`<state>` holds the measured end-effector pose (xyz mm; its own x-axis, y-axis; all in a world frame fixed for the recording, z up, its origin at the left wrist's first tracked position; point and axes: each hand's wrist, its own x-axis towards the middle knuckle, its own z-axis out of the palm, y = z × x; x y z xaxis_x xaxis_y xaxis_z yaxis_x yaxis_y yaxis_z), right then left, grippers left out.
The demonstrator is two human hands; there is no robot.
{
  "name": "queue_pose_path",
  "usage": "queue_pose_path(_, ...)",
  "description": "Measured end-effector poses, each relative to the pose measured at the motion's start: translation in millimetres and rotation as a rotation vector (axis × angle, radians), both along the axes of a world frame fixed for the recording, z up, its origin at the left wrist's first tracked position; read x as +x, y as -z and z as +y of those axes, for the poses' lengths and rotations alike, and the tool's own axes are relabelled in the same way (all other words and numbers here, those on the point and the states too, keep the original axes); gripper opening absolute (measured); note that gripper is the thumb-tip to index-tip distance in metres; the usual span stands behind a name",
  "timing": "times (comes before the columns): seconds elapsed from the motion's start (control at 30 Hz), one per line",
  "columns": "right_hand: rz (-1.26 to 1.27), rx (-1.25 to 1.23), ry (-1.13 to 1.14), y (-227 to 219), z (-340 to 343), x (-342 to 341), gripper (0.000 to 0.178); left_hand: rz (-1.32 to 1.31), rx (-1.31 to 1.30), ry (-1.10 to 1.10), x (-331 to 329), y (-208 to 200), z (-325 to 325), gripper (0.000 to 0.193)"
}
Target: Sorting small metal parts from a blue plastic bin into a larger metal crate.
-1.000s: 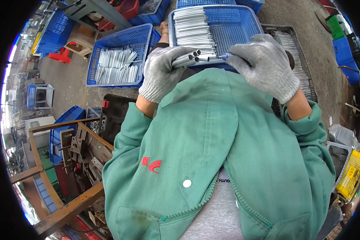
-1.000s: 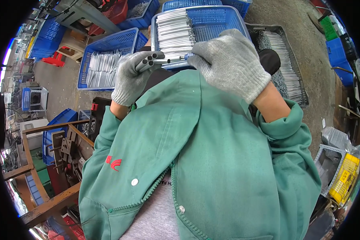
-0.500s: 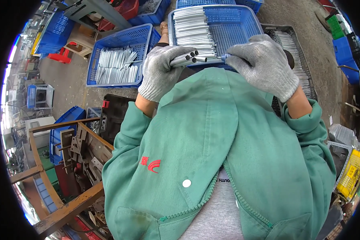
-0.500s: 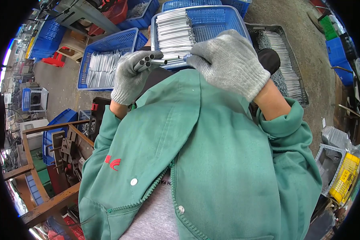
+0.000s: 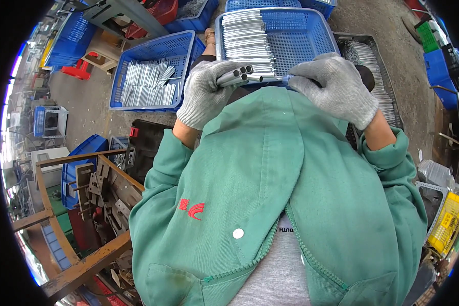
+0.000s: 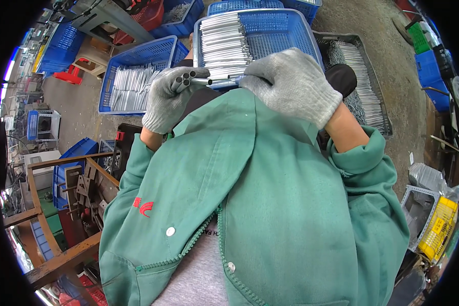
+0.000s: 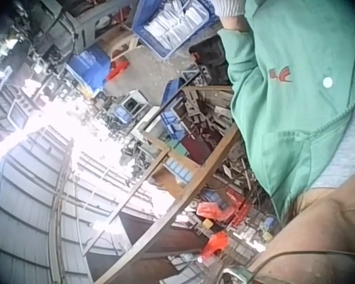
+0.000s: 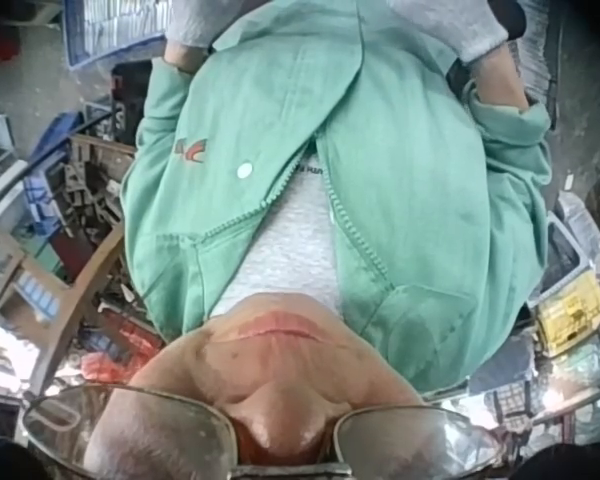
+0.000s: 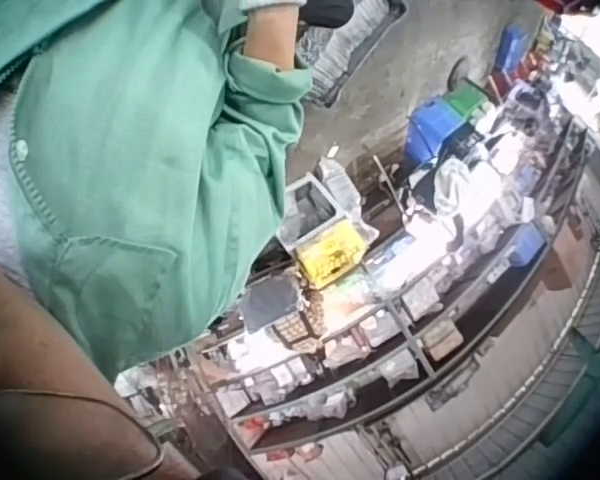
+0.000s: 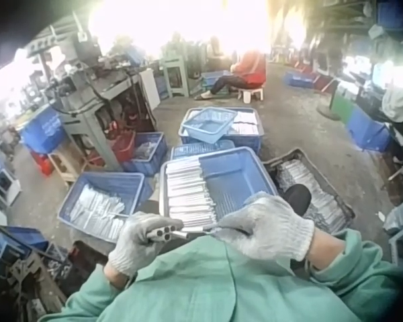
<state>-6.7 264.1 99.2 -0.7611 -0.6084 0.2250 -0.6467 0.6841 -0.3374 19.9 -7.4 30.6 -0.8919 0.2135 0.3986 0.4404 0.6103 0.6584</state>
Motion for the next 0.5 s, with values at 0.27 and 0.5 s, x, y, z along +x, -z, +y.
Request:
queue_pose_path(0.27, -0.016, 0.013, 0.075, -7.0, 9.6, -5.9, 0.018, -0.139, 0.188, 0.111, 0.2, -1.0, 4.3, 0.024)
queue_pose_path(0.5, 0.167, -0.086, -0.020, -12.4, 11.3, -1.5, 0.017, -0.287, 0.312, 0.150, 4.2, -14.3, 3.9, 0.022)
